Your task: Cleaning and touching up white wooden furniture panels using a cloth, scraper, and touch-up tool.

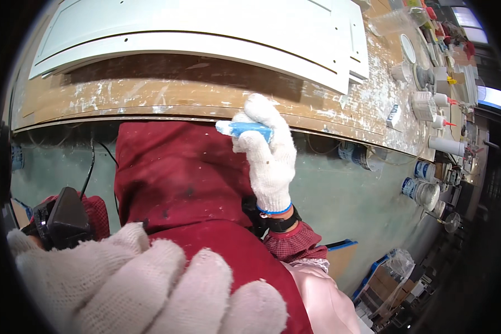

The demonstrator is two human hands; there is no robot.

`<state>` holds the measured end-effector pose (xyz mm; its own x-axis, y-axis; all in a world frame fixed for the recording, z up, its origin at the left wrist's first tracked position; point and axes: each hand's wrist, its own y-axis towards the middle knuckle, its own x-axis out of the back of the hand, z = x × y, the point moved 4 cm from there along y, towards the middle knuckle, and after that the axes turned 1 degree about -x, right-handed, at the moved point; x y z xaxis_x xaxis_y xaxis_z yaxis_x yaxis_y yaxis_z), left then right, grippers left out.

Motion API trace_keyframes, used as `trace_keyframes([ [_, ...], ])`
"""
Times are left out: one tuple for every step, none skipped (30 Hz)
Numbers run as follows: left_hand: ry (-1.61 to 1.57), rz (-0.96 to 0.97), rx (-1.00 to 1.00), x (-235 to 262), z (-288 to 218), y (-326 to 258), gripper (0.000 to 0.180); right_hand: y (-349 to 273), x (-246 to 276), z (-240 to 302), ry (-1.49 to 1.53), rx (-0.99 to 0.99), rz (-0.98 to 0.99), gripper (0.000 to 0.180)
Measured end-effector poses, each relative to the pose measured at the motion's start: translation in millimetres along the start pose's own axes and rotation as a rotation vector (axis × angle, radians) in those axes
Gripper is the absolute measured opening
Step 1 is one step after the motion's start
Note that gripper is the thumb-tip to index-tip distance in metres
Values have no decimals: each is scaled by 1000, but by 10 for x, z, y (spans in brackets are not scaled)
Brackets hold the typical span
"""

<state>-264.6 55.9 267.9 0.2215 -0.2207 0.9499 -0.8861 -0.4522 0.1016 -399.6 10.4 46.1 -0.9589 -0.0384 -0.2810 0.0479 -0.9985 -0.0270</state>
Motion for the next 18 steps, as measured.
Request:
trace_keyframes([
  [5, -1, -4, 3, -10, -2, 32, -9, 12, 8, -11, 6, -1, 57],
  [12, 4, -1, -2, -14, -11, 32, -4, 2, -7, 2, 6, 8, 57],
  [20, 2, 1, 5, -21, -20, 32, -5, 10, -20, 14, 4, 19, 58],
  [20, 1, 7, -8, -27, -27, 31, -26, 55, -48, -30, -5, 47, 58],
  [21, 0, 1, -4, -17, -26, 31, -21, 62, -24, -42, 6, 42, 58],
  [17, -2, -1, -3, 0, -31, 31, -17, 46, -24, -12, 11, 40, 58],
  [21, -5, 1, -9, 24, -41, 31, -15, 30, -32, 15, 16, 37, 58],
  [34, 0, 8, 20, -1, -44, 31, -15, -13, -4, 20, 5, 32, 57],
  [46, 7, 14, 31, -23, -53, 32, -19, -48, 22, 25, -6, 25, 56],
  [55, 10, 21, 44, -41, -69, 32, -41, -37, 22, 11, -3, 39, 56],
  [54, 13, 27, 48, -12, -90, 32, -38, -15, -11, -8, -7, 51, 56],
  [55, 19, 37, 47, 19, -113, 32, -28, -14, -32, 14, -27, 62, 56],
  [58, 20, 49, 56, 54, -141, 32, -15, -22, -48, 1, -18, 62, 56],
  [53, 26, 60, 56, 77, -144, 32, -21, -8, -53, -10, -21, 58, 57],
  [42, 45, 93, 47, 127, -162, 32, -10, -2, -51, -18, -24, 55, 57],
  [38, 58, 122, 58, 171, -173, 32, 29, -12, -40, 3, -36, 65, 56],
  [35, 82, 171, 60, 197, -194, 32, 18, -21, -31, 18, -39, 69, 56],
  [36, 92, 214, 35, 260, -232, 33, 45, -53, -29, 31, -16, 76, 56],
])
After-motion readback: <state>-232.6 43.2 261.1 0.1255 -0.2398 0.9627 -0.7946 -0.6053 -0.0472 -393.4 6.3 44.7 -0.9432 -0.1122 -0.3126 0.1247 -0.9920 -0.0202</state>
